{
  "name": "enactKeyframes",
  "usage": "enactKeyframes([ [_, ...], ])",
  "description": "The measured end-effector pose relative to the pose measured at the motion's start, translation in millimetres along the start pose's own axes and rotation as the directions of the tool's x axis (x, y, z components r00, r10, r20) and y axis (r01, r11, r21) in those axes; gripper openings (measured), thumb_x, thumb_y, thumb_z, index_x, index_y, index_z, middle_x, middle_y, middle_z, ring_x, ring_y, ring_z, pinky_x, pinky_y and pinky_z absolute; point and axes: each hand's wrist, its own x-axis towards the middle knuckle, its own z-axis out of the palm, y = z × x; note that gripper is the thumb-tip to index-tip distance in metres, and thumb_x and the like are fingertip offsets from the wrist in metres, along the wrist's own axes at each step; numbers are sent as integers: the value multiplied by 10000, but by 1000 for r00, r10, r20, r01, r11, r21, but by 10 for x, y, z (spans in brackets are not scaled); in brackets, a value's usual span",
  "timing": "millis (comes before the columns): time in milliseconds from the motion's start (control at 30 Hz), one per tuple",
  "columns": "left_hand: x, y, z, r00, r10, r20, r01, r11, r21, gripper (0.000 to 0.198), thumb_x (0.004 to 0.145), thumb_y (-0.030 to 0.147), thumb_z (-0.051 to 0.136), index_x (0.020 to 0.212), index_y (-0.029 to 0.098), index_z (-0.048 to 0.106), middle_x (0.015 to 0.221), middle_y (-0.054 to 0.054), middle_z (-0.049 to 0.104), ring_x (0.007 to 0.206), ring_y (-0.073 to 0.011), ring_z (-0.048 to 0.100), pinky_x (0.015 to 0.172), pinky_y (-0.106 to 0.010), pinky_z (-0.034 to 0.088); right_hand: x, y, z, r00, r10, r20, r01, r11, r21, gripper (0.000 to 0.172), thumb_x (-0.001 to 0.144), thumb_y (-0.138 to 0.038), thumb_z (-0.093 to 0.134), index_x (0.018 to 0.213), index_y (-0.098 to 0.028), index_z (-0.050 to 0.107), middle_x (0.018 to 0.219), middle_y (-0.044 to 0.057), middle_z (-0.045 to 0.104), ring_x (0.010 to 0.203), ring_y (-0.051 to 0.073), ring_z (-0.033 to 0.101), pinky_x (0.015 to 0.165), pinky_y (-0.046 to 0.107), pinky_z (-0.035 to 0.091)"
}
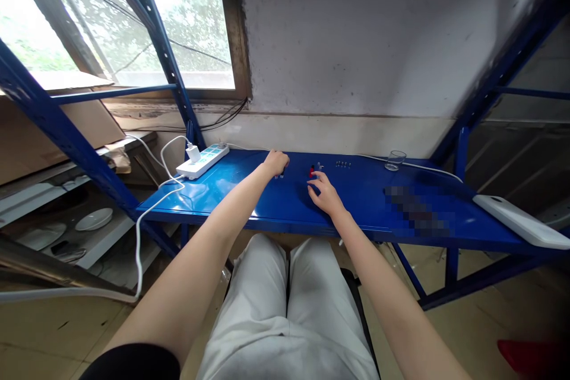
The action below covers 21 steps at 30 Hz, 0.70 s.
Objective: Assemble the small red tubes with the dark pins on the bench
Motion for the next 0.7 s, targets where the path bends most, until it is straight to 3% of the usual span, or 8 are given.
enactKeyframes([
  [700,-20,-60,19,999,-41,1,41,997,-58,241,637,49,550,802,187,658,906,-49,689,872,-174,578,808,-276,353,8,-6,-10,1000,-8,-20,8,1000,-8,291,873,-343,388,980,-182,606,1233,139,461,1016,253,555,777,374,505],
])
